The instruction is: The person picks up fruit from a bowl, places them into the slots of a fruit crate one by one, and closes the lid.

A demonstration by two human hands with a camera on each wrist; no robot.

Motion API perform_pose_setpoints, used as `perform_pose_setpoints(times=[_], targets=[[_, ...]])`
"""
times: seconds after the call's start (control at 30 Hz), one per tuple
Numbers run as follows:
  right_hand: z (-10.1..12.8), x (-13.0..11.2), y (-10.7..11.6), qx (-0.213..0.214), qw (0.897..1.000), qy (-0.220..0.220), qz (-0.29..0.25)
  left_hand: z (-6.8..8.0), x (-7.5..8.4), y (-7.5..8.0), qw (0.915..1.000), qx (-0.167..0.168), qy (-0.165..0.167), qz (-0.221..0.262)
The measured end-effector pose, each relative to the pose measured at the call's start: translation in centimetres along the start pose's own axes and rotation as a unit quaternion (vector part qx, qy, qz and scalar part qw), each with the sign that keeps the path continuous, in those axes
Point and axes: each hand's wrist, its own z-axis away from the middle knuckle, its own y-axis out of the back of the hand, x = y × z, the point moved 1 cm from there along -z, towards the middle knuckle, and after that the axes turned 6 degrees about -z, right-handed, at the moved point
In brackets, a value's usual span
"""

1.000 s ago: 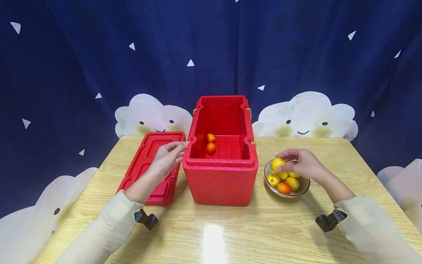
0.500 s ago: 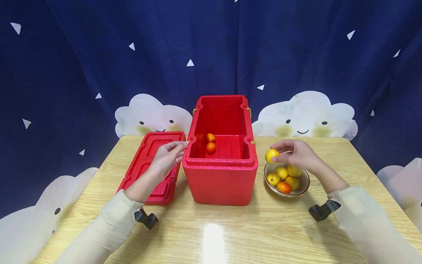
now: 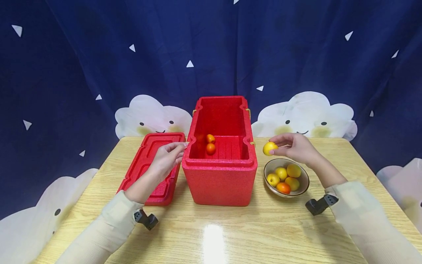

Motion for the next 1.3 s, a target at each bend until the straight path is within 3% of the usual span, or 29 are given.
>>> perform_pose_setpoints(times=[0.27,0.8,1.3], targets=[[-0.2,-0.7,0.3,0.004,1.0,0.008,-0.023,0.1,0.0,-0.1,1.0,0.002,0.001,-0.004],[-0.8,-2.8,1.2,0.035,0.999,-0.003,0.001,0.1,0.2,-0.2,0.9999,0.0,0.004,-0.009],[-2.2,-5.8,2.0,0.05,0.998,0.029,0.019,0.1,0.2,0.0,0.9997,0.003,0.015,-0.021]])
